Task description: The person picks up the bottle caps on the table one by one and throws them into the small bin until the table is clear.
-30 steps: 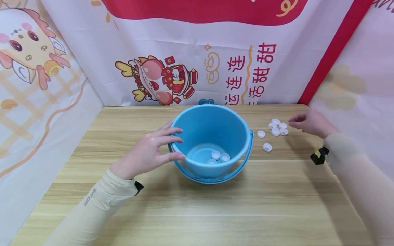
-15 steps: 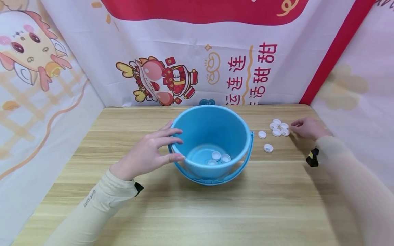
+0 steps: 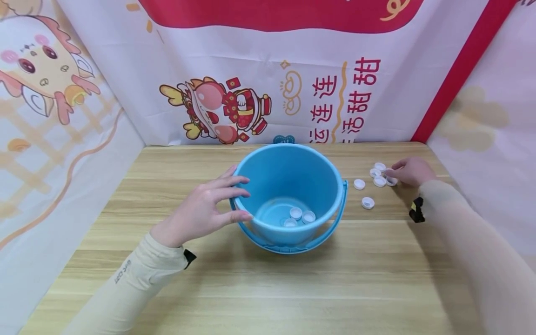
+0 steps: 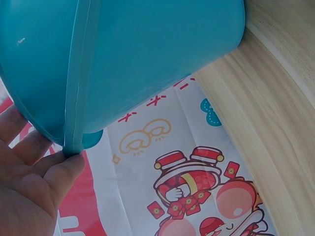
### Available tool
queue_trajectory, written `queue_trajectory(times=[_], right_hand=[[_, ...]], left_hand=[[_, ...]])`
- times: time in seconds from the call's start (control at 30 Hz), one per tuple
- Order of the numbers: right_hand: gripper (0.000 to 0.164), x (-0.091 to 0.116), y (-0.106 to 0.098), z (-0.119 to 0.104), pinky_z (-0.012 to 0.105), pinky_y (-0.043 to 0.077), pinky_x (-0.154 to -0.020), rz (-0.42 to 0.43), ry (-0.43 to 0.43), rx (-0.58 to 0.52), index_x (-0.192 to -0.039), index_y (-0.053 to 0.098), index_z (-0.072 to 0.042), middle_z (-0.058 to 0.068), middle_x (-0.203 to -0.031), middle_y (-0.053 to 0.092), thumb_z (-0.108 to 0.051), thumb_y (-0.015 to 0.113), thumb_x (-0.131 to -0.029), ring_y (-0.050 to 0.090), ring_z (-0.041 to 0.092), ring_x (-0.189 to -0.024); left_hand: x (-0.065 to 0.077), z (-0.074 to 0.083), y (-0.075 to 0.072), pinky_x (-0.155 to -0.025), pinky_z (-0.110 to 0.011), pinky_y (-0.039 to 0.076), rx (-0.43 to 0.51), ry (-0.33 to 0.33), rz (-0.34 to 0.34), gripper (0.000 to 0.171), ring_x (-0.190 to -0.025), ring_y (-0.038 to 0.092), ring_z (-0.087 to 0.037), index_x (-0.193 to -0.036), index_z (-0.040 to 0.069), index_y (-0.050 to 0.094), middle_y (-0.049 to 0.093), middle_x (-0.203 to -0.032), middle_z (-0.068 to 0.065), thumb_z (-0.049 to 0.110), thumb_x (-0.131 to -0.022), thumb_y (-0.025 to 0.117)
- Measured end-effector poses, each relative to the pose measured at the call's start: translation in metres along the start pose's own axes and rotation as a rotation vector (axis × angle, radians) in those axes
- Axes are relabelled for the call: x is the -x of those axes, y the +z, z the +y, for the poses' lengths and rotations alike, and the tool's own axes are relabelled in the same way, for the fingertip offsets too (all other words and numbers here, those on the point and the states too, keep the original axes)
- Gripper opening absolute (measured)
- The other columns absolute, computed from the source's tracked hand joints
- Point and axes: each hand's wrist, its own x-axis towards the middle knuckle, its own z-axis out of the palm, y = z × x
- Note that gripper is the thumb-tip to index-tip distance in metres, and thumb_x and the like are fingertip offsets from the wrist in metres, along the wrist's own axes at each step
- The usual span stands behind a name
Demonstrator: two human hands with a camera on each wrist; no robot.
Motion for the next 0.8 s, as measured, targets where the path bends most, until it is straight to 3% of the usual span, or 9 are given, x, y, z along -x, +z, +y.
queue_trajectory(times=[0.4, 0.53, 0.73, 0.8], right_hand=[[0.061, 0.003, -0.001, -0.001, 0.055, 0.045, -0.088, 0.01, 0.037, -0.017, -0.121, 0.062, 0.009, 0.03, -0.117, 0.06, -0.045, 0.066, -0.091, 0.053, 0.042, -0.105], [0.064, 0.011, -0.015, -0.003, 0.056, 0.046, -0.087, 0.014, 0.045, -0.019, -0.123, 0.059, 0.011, 0.031, -0.117, 0.059, -0.046, 0.064, -0.093, 0.053, 0.043, -0.104], [0.068, 0.026, -0.042, -0.014, 0.055, 0.048, -0.083, 0.069, -0.028, 0.008, -0.125, 0.059, 0.01, 0.02, -0.093, 0.072, -0.05, 0.061, -0.093, 0.064, 0.039, -0.092], [0.071, 0.032, -0.051, -0.019, 0.053, 0.049, -0.082, 0.091, -0.043, 0.0, -0.126, 0.059, 0.008, 0.018, -0.092, 0.073, -0.055, 0.06, -0.093, 0.065, 0.038, -0.093]], left_hand=[[0.002, 0.003, -0.001, -0.098, -0.05, 0.047, 0.001, -0.005, -0.006, 0.048, -0.144, 0.032, -0.031, -0.118, 0.011, 0.073, 0.056, -0.141, -0.007, 0.043, -0.083, 0.079], [0.001, 0.003, -0.001, -0.099, -0.05, 0.047, -0.004, -0.005, -0.002, 0.048, -0.144, 0.032, -0.032, -0.118, 0.011, 0.073, 0.057, -0.141, -0.007, 0.043, -0.083, 0.079], [0.0, 0.003, -0.002, -0.098, -0.051, 0.047, -0.007, -0.01, 0.001, 0.048, -0.144, 0.032, -0.031, -0.117, 0.01, 0.073, 0.057, -0.14, -0.007, 0.043, -0.083, 0.079], [0.0, 0.002, -0.002, -0.098, -0.051, 0.046, -0.008, -0.009, 0.001, 0.048, -0.144, 0.032, -0.031, -0.117, 0.009, 0.073, 0.057, -0.14, -0.008, 0.043, -0.083, 0.079]])
